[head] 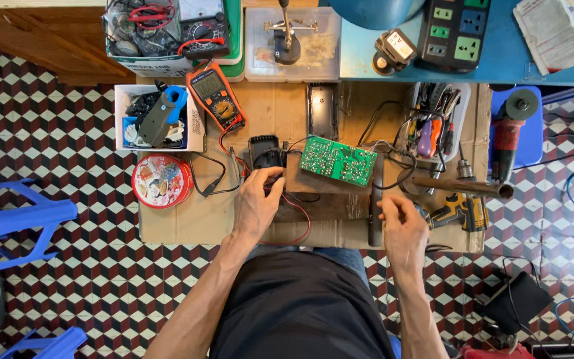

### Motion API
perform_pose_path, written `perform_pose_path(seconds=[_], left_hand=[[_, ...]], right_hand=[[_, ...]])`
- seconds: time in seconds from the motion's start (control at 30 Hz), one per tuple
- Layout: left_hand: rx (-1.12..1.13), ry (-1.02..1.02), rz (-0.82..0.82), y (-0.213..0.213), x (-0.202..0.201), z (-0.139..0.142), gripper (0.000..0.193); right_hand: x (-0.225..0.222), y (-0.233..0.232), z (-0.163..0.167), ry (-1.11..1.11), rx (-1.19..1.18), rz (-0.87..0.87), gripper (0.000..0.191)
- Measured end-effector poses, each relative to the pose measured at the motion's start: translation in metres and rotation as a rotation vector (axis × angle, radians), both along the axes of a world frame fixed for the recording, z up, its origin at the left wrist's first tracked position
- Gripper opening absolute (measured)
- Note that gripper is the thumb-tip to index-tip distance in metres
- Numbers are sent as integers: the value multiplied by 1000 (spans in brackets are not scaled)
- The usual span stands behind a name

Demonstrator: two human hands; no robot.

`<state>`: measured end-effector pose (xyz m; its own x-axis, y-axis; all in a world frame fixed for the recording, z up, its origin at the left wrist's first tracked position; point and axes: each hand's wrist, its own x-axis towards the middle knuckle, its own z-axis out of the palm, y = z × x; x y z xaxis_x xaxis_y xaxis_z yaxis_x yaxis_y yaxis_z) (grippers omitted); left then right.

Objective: The person tests a green circuit board on a workbench using a multimeter, touching the red and black probes to different points on the board and its components. They flip the board over to probe the other side, adjust a blue desk lamp and a power strip, and continue probing components on the board.

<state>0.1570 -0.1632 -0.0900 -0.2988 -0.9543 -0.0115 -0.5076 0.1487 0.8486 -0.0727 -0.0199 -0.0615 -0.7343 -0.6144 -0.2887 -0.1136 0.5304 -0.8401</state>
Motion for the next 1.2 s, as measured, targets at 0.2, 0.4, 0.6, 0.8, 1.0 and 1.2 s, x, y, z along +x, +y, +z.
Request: perform_pose_path(seconds=[0.2, 0.4, 0.6, 0.8, 1.0, 1.2], left_hand=[[-32, -15, -62, -1, -10, -26, 31], [41, 13, -74, 4, -23, -28, 31], [191, 72, -36, 9, -30, -22, 34], [205, 98, -50, 5, -24, -23, 34], [169, 146, 225, -14, 30, -38, 32], [481, 202, 543, -16, 120, -58, 40]], right_hand=[[3, -22, -17, -144, -75, -42, 30], [14, -32, -24, -159, -77, 9, 35], [13, -32, -30, -176, -101, 18, 38], [13, -32, -27, -184, -116, 21, 39], [-1, -8, -27, -199, -143, -21, 38], [-14, 38, -45, -221, -95, -130, 35]])
